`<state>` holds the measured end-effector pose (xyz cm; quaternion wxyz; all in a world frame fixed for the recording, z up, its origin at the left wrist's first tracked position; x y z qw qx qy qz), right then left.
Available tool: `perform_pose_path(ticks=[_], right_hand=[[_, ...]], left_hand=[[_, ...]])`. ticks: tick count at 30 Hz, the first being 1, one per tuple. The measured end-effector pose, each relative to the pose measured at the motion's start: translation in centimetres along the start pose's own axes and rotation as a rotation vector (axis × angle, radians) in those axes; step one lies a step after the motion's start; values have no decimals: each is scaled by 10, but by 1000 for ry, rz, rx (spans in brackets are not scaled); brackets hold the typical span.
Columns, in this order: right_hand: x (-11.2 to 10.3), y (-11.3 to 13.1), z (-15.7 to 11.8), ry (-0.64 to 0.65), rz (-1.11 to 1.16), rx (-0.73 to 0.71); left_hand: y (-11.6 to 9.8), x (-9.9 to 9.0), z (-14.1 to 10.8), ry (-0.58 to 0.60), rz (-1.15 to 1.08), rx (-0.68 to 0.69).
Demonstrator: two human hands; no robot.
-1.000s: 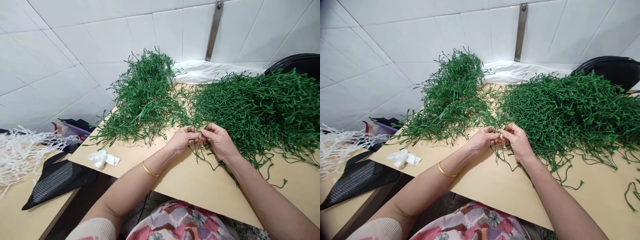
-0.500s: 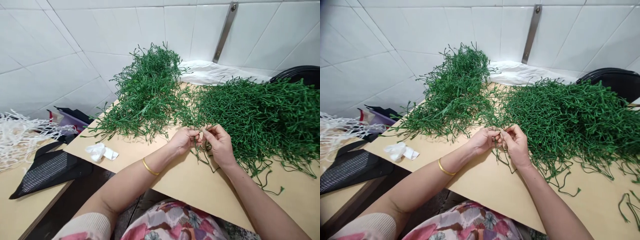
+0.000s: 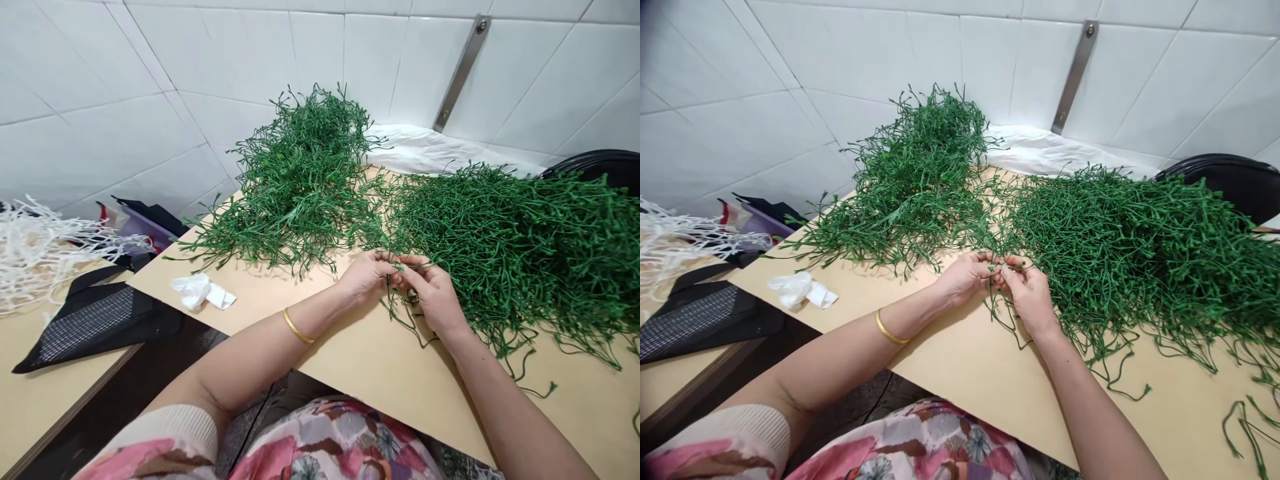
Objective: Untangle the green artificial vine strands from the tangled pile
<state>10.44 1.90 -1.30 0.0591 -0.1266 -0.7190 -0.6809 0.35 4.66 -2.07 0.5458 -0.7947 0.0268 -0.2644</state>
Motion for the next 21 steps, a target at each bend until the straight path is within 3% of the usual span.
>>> perform_pose_path(ticks=[4,12,21], right_hand=[[0,1,-1,23,39,-25],[-4,12,-4,-58,-30,-262],[-3,3,2,-79,290,-46]], left_hand=[[-1,1,-1,17,7,18],[-2,0,-2,-4,158,1],[1,2,1,90,-120,-42]])
Point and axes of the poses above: each hand's wrist, its own z-axis towards the middle knuckle, its own x-axis out of the palm, y = z × x, the point moved 5 cm from there along z, towards the middle knuckle, and after that the axes turned 12 degrees about z, right-handed, at the moved point
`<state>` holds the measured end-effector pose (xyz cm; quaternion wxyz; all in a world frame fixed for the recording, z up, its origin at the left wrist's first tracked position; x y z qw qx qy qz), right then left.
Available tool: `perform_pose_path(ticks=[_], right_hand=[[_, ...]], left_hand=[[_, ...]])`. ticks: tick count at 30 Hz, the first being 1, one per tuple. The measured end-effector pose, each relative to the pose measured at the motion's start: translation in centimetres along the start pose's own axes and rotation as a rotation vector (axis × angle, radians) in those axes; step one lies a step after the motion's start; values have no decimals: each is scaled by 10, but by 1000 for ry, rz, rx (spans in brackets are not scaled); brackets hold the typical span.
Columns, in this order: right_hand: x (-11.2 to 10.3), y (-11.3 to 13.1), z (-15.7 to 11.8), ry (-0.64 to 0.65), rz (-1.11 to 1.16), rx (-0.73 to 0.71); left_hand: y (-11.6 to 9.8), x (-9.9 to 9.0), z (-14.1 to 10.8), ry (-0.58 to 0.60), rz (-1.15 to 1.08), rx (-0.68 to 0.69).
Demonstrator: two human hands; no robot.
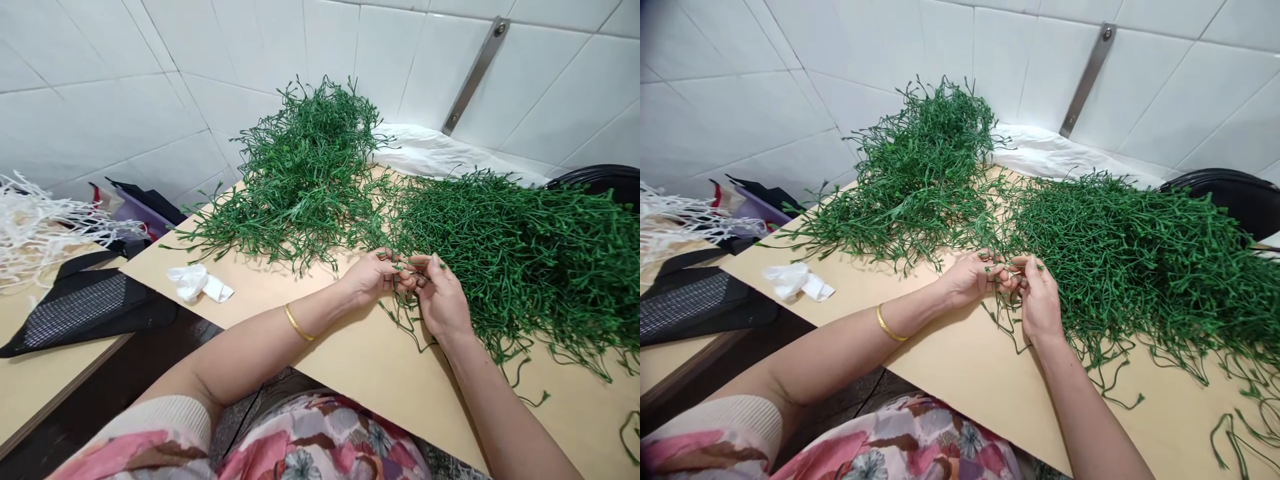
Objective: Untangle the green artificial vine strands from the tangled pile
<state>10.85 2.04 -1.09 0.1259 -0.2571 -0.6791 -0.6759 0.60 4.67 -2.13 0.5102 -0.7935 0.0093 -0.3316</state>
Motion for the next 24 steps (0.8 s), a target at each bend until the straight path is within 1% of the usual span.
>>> perform_pose_path(ticks=[3,6,11,15,17,20,24], right_hand=[[2,2,0,6,25,3],[2,3,0,-6,32,-6],[0,0,1,-30,20,3],[3,-1,0,-21,11,15],[4,0,-1,2,18,24],[6,1,-2,82,57,38],[7,-3,-1,191,60,78]], left_hand=[[0,-1,0,-33,-27,-6],[-1,0,-1,-66,-9,5],[-2,4,-3,-41,32,54],[-2,0,-2,-107,40,64],[-3,-2,-1,-140,35,74],[-4,-5,-1,-165,44,74],[-4,-7,1,-134,69,77]])
Point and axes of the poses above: each hand's wrist, its own z-axis towards the middle knuckle, its own x-axis out of the palm, y = z × x, the point moved 5 cm from there along z, towards the middle knuckle, and after that the axes turned 12 degrees about z, right-handed, at the moved point
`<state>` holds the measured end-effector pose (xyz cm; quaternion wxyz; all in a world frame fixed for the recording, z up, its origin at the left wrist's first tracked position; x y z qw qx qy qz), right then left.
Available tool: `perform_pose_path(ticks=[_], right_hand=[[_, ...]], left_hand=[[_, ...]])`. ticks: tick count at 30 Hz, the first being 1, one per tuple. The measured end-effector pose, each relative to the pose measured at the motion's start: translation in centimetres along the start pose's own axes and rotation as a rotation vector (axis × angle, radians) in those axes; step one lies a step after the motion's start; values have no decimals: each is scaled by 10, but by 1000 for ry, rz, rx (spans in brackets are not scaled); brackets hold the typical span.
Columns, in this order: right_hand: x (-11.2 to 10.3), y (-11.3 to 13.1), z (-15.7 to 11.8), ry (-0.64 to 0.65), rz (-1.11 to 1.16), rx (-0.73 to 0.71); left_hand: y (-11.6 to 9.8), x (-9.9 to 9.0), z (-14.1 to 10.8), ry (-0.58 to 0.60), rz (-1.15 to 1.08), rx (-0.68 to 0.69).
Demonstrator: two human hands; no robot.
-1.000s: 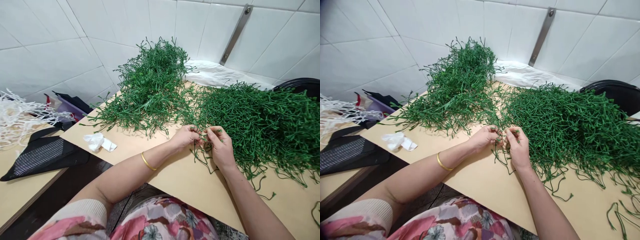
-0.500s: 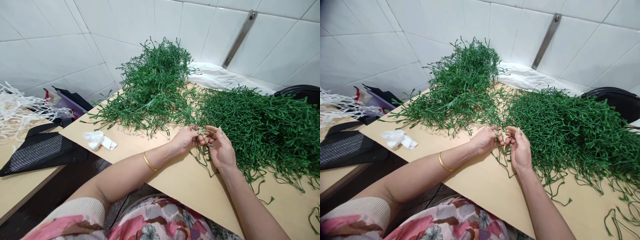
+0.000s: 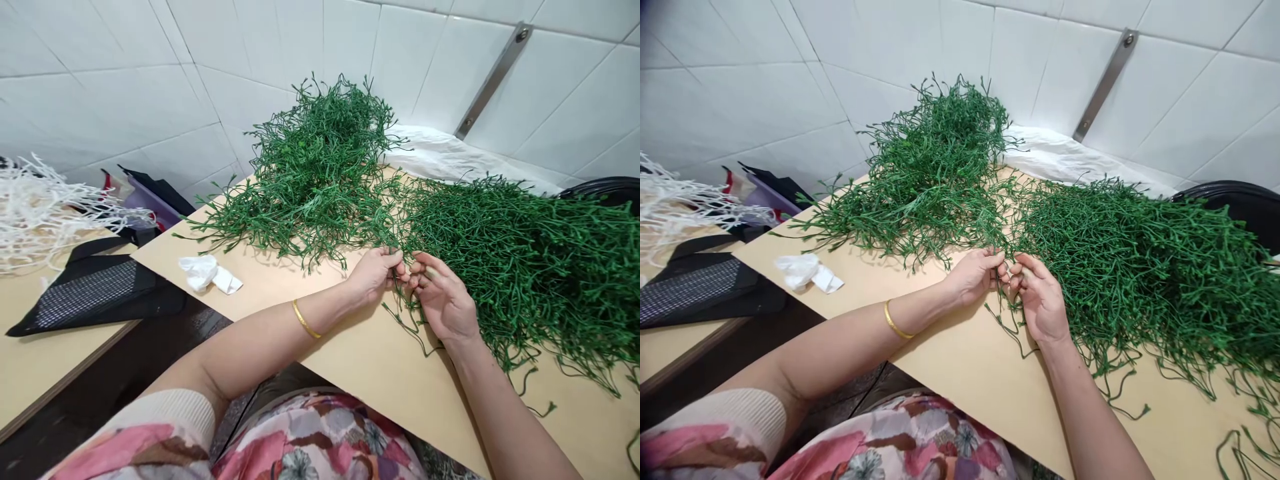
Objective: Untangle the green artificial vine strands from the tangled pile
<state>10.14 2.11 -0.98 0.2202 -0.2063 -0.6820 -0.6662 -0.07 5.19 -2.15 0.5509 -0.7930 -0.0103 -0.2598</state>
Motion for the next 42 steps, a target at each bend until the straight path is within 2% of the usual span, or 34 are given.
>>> perform_pose_path(ticks=[4,9,16,21,23,26,31,35,42], right_hand=[[-3,-7,2,8,-141,8],[1,-6,0,37,-346,-104],[3,8,-10,-119,-592,-380],[13,18,-19,-15,-793,-642],[18,19,-21,58,-817,-699],[20,18,-19,120,-730,-645],[13,13,-11,-43,-384,-416],[13,9,-7,-98,-152,-283],[12,19,-1,4,-153,-104]], left_hand=[[0,1,2,54,-20,24],[0,1,0,-30,-76,-76],[5,8,-1,102,-15,-84],[12,9,-1,176,-75,-219],[13,10,-2,201,-128,-268],[10,12,-4,217,-186,-279],[5,21,-10,302,-289,-282],[6,24,-11,306,-341,-290],[9,25,-15,498,-247,-322]])
Point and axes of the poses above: each hand's wrist, its own z-axis towards the middle knuckle, its own x-axis out of the palm, y = z × x, the point moved 5 cm from there along z, towards the middle knuckle, and after that the axes turned 12 degrees about z, right-handed, at the moved point
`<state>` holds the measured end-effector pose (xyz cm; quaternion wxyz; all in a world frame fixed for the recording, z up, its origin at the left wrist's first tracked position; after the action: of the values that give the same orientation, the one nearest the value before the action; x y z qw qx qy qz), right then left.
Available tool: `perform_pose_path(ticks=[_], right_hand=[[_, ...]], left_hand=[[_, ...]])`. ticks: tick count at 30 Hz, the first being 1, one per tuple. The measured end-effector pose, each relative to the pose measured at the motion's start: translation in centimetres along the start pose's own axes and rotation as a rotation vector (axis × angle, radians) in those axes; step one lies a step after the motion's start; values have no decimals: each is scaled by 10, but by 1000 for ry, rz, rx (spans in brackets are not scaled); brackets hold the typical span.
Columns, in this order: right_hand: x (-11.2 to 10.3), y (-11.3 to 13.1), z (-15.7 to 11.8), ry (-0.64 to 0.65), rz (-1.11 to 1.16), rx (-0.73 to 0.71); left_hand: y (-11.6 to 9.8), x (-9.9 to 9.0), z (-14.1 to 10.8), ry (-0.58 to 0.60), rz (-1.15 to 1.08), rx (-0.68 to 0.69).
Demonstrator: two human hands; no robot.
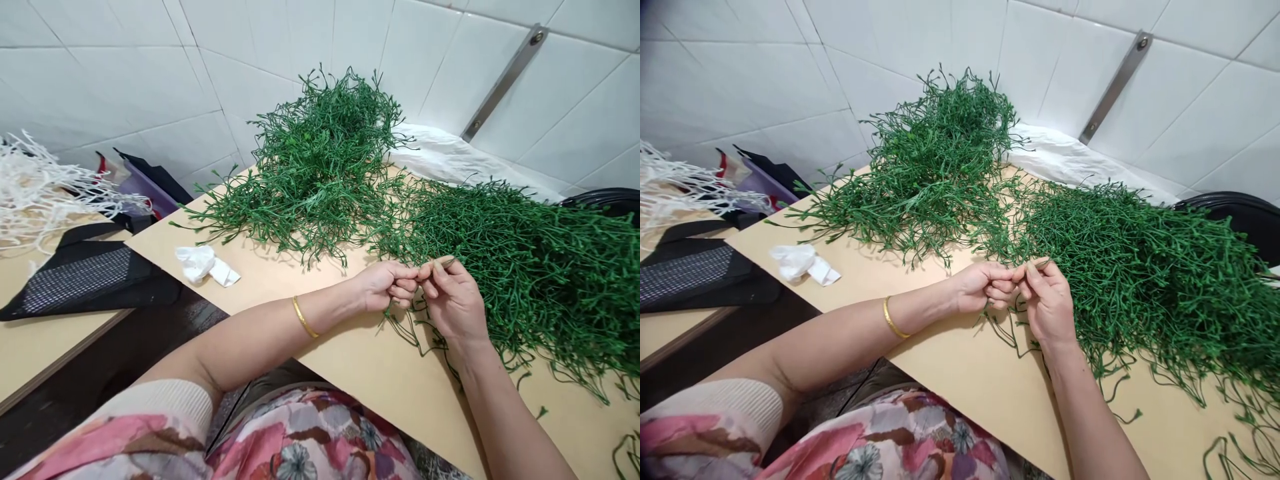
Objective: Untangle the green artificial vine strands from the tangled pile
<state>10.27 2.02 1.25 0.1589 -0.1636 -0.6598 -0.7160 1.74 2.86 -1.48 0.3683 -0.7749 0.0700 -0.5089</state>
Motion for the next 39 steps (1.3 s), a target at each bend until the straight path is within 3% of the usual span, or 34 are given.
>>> perform_pose_path(ticks=[22,26,28,30,34,36,39], right_hand=[[2,15,-8,207,89,94],[10,14,-11,229,100,114],[7,18,-9,153,42,40],[-7,28,-6,-28,-57,-137],[-39,48,-8,-414,-516,-496],[-42,53,-9,-457,-822,-618],[-32,53,-11,-402,-1153,-773]], left_hand=[[3,16,-14,83,160,25],[-11,5,-8,17,149,140],[-20,-5,-5,-86,179,242],[-25,-13,-2,-188,231,312],[-24,-15,0,-262,260,371],[-21,-14,-1,-254,236,333],[-18,-15,-2,-276,168,237]])
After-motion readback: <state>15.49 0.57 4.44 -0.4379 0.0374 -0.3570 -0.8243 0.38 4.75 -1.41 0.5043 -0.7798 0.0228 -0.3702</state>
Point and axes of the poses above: each hand's wrist, its own z-axis towards the middle knuckle, its own x-axis out of the palm, y = z × x, the point moved 5 cm from there along z, towards the middle knuckle, and after that the axes turned 12 degrees about z, right-handed, at the moved point
